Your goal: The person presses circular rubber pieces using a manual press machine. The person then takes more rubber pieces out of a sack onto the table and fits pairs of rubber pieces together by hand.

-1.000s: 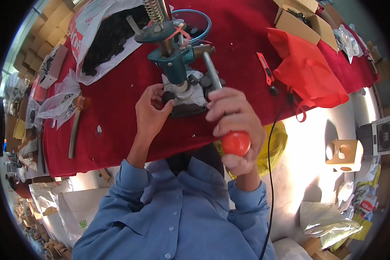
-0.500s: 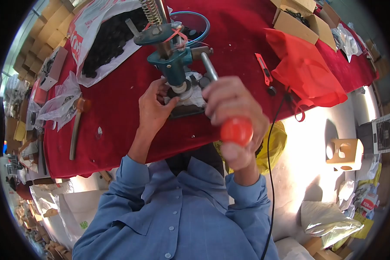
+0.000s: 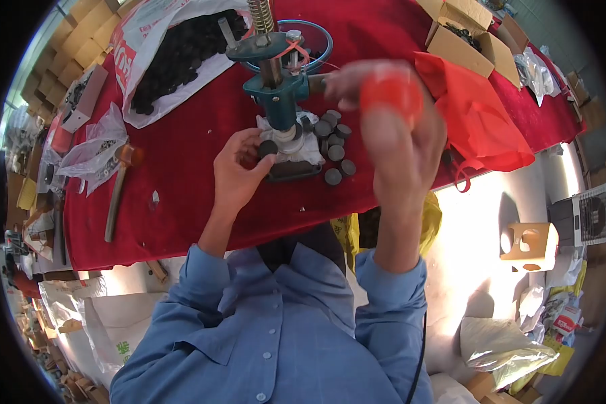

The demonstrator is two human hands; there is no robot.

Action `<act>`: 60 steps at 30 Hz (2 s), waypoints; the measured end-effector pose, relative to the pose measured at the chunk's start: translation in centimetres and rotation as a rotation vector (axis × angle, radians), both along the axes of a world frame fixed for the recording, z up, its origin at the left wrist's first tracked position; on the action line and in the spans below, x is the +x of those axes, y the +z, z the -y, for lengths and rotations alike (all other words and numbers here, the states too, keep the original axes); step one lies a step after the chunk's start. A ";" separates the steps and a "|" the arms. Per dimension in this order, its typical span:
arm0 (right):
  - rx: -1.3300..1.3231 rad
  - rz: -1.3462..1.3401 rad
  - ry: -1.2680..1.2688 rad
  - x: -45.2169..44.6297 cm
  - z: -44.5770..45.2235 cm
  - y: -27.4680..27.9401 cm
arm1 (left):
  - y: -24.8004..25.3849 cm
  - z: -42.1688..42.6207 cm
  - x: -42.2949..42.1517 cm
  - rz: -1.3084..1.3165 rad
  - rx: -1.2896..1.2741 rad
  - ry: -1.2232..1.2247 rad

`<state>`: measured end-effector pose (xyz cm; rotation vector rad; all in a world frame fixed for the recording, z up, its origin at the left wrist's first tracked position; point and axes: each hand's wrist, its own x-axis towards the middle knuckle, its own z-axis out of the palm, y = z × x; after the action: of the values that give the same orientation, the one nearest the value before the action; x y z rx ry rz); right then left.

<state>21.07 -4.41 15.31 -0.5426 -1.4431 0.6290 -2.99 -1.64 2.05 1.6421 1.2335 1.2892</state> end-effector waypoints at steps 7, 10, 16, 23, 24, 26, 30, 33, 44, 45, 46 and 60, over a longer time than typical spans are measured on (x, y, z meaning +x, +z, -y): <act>-0.173 0.230 -0.304 -2.2 -7.2 6.0 | 2.3 5.3 -3.0 0.470 -0.163 -0.205; -0.216 0.115 -0.310 -2.2 -8.3 5.6 | 2.8 6.5 -3.8 0.501 -0.135 -0.243; -0.252 0.045 -0.441 -2.2 -5.0 -1.1 | 3.0 7.2 -4.7 0.544 -0.104 -0.256; -0.245 0.217 -0.509 -3.6 -2.9 -9.6 | 2.8 7.2 -4.7 0.563 -0.123 -0.260; -0.300 0.293 -0.485 -3.8 -2.7 -9.8 | 2.8 7.1 -4.5 0.576 -0.121 -0.261; -0.407 0.445 -0.421 -4.5 -2.4 -10.1 | 2.9 7.0 -4.3 0.621 -0.164 -0.279; -0.150 0.865 -0.415 -4.4 -4.6 -13.3 | 3.3 7.1 -4.9 0.878 -0.390 -0.336; -0.182 0.780 -0.349 -4.0 -5.5 -13.3 | 2.7 6.8 -4.9 1.119 -0.561 -0.362; -0.300 0.575 -0.618 -1.6 -2.4 -12.5 | 1.3 6.2 -4.0 1.449 -0.816 -0.460; -0.358 0.462 -0.585 -2.5 -1.2 -11.6 | 1.3 6.1 -3.9 1.449 -0.824 -0.472; -0.414 0.347 -0.552 -3.1 -0.1 -11.1 | 1.2 6.0 -3.7 1.397 -0.804 -0.472; -0.692 -0.054 0.162 -8.6 5.7 -11.9 | 2.7 7.5 -1.6 -0.179 0.209 -0.001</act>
<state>12.46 -10.16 3.39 -0.9385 -1.2043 1.2785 -4.55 -9.17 4.77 1.9420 1.2347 1.3310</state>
